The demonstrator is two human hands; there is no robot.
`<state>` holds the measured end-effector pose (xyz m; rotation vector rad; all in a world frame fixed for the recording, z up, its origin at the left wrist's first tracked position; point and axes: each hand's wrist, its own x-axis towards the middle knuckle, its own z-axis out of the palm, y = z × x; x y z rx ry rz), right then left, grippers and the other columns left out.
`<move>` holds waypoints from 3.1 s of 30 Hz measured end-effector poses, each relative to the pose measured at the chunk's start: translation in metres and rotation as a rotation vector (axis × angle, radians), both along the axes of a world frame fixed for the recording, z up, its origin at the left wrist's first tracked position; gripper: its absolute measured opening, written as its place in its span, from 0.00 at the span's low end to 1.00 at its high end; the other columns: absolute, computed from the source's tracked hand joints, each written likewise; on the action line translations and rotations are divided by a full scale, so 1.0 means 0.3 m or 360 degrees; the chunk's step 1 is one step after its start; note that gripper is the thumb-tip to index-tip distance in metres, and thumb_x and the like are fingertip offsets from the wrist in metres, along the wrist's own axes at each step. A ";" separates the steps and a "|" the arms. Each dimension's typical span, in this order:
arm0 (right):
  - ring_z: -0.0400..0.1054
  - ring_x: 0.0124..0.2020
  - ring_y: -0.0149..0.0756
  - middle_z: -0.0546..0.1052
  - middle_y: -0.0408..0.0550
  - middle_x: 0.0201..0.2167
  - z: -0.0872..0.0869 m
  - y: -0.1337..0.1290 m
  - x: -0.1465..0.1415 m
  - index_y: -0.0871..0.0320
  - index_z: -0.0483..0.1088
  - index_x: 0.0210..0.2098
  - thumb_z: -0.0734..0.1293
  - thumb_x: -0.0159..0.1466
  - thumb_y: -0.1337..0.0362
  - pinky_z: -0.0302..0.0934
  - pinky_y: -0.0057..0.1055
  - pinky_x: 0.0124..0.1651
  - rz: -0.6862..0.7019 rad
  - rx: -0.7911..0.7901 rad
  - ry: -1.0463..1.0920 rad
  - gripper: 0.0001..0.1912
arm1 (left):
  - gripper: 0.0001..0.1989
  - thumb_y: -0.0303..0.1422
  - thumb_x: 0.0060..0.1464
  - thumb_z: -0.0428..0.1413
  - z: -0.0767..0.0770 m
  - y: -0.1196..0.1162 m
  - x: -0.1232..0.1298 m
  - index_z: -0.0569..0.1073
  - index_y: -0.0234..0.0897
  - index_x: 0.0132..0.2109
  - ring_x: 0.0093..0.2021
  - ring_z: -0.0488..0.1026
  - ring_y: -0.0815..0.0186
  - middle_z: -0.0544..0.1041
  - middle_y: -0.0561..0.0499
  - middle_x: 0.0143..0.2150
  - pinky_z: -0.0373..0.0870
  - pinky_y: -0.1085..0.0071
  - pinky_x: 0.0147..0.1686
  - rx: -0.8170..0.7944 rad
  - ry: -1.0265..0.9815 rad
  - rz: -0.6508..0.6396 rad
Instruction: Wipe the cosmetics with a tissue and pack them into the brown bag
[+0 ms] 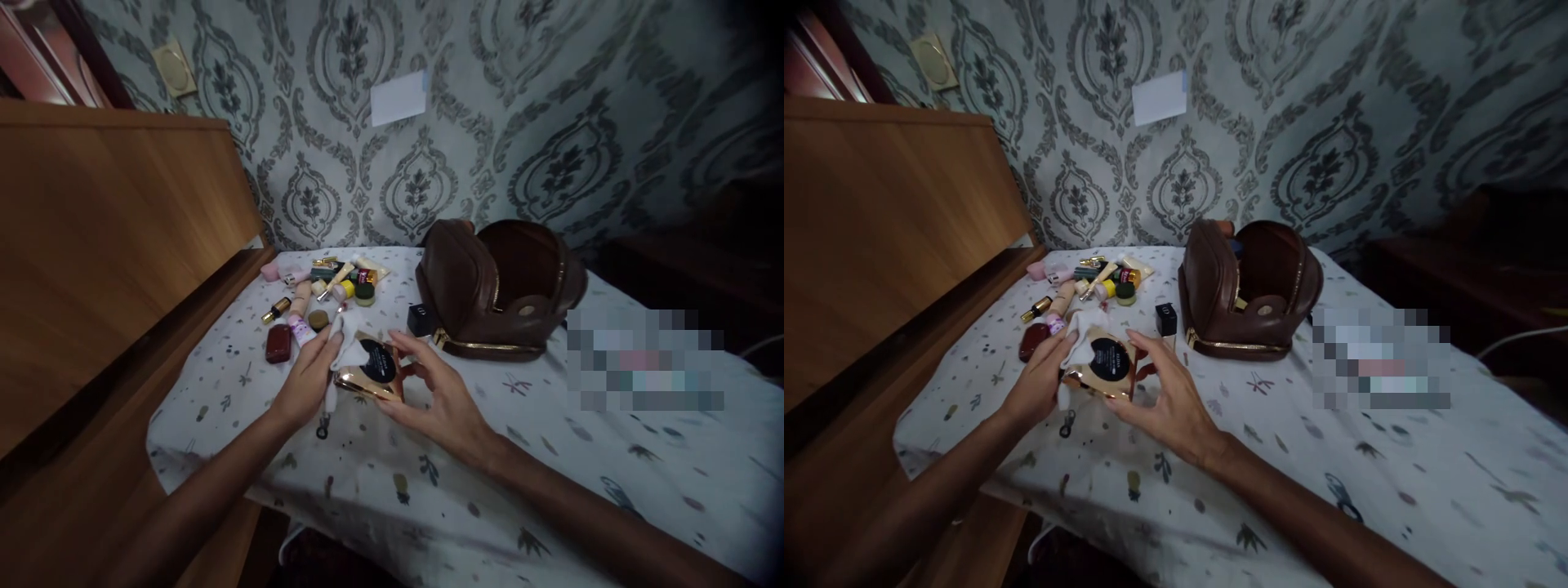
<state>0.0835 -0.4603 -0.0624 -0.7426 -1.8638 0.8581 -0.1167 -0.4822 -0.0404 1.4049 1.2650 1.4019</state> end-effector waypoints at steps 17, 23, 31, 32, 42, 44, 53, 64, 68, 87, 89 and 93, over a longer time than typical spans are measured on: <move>0.75 0.50 0.41 0.79 0.59 0.43 -0.001 0.066 -0.138 0.61 0.74 0.43 0.59 0.70 0.47 0.65 0.40 0.60 0.0727 -0.1640 0.0930 0.23 | 0.21 0.52 0.51 0.61 -0.062 0.191 -0.048 0.73 0.36 0.34 0.31 0.73 0.68 0.75 0.55 0.28 0.68 0.75 0.32 -0.0120 -0.0386 0.0157; 0.76 0.49 0.41 0.80 0.58 0.45 -0.029 0.080 -0.134 0.60 0.72 0.47 0.59 0.70 0.49 0.63 0.44 0.63 0.0714 -0.1615 0.0986 0.22 | 0.21 0.52 0.56 0.57 -0.101 0.200 -0.058 0.72 0.36 0.35 0.29 0.68 0.71 0.72 0.56 0.28 0.65 0.76 0.30 -0.0034 -0.0182 0.0039; 0.75 0.52 0.44 0.78 0.60 0.51 -0.054 0.084 -0.096 0.58 0.71 0.50 0.54 0.70 0.42 0.64 0.46 0.63 0.0643 -0.1587 0.0781 0.29 | 0.19 0.47 0.63 0.52 -0.075 0.166 -0.057 0.75 0.35 0.45 0.36 0.71 0.65 0.76 0.51 0.34 0.68 0.72 0.37 0.0176 0.0333 -0.0052; 0.75 0.52 0.44 0.78 0.60 0.51 -0.055 0.086 -0.094 0.58 0.71 0.50 0.54 0.70 0.43 0.64 0.46 0.63 0.0646 -0.1586 0.0781 0.29 | 0.18 0.45 0.63 0.51 -0.070 0.162 -0.056 0.75 0.35 0.46 0.37 0.71 0.64 0.77 0.50 0.36 0.68 0.72 0.39 0.0214 0.0387 -0.0053; 0.77 0.47 0.41 0.81 0.56 0.43 -0.054 0.070 -0.099 0.59 0.72 0.48 0.59 0.70 0.46 0.69 0.41 0.57 0.0642 -0.1634 0.0974 0.24 | 0.08 0.38 0.64 0.48 -0.060 0.093 -0.057 0.67 0.38 0.41 0.30 0.67 0.67 0.71 0.55 0.30 0.62 0.73 0.31 0.0327 0.0920 0.0090; 0.77 0.45 0.41 0.81 0.55 0.41 -0.056 0.069 -0.098 0.58 0.72 0.46 0.62 0.68 0.46 0.70 0.40 0.55 0.0615 -0.1634 0.1012 0.22 | 0.08 0.37 0.64 0.49 -0.058 0.084 -0.057 0.66 0.39 0.39 0.27 0.65 0.68 0.67 0.57 0.27 0.60 0.73 0.29 0.0373 0.1023 0.0073; 0.75 0.32 0.31 0.75 0.41 0.36 -0.044 0.051 -0.104 0.53 0.68 0.47 0.76 0.55 0.51 0.68 0.27 0.34 0.0689 -0.1501 0.0955 0.25 | 0.10 0.35 0.66 0.46 -0.042 0.085 -0.057 0.70 0.37 0.47 0.38 0.71 0.64 0.76 0.50 0.39 0.65 0.71 0.39 0.0499 0.1049 0.0215; 0.69 0.26 0.29 0.71 0.39 0.31 -0.098 0.051 -0.118 0.57 0.61 0.60 0.77 0.51 0.46 0.59 0.24 0.25 0.0513 -0.1183 0.0640 0.43 | 0.16 0.29 0.68 0.45 0.004 0.030 -0.009 0.72 0.37 0.56 0.57 0.71 0.60 0.76 0.43 0.55 0.66 0.63 0.58 0.0941 0.1119 -0.0205; 0.69 0.28 0.29 0.70 0.38 0.31 -0.107 0.056 -0.112 0.56 0.55 0.64 0.78 0.50 0.48 0.62 0.24 0.28 0.0590 -0.1166 0.0658 0.50 | 0.16 0.28 0.68 0.45 0.004 0.034 -0.006 0.72 0.37 0.56 0.59 0.70 0.59 0.73 0.40 0.58 0.66 0.60 0.59 0.1003 0.1188 -0.0254; 0.64 0.15 0.23 0.68 0.31 0.25 -0.096 0.064 -0.108 0.52 0.53 0.61 0.80 0.45 0.59 0.57 0.21 0.15 0.0602 -0.1304 0.0400 0.50 | 0.24 0.39 0.60 0.60 -0.007 0.032 -0.053 0.68 0.38 0.60 0.65 0.64 0.50 0.67 0.36 0.64 0.66 0.51 0.61 0.1089 0.1283 -0.0400; 0.63 0.14 0.23 0.68 0.31 0.23 -0.086 0.060 -0.109 0.53 0.54 0.59 0.80 0.46 0.58 0.56 0.20 0.14 0.0615 -0.1308 0.0362 0.47 | 0.19 0.34 0.61 0.59 -0.006 0.030 -0.048 0.70 0.37 0.58 0.65 0.65 0.52 0.71 0.37 0.60 0.66 0.50 0.62 0.1153 0.1261 -0.0421; 0.62 0.13 0.25 0.70 0.31 0.20 -0.093 0.063 -0.117 0.55 0.57 0.54 0.79 0.47 0.58 0.54 0.21 0.13 0.0614 -0.1262 0.0348 0.41 | 0.13 0.24 0.61 0.56 -0.006 0.014 -0.015 0.72 0.37 0.53 0.57 0.73 0.57 0.77 0.40 0.52 0.73 0.55 0.56 0.1305 0.1165 -0.0446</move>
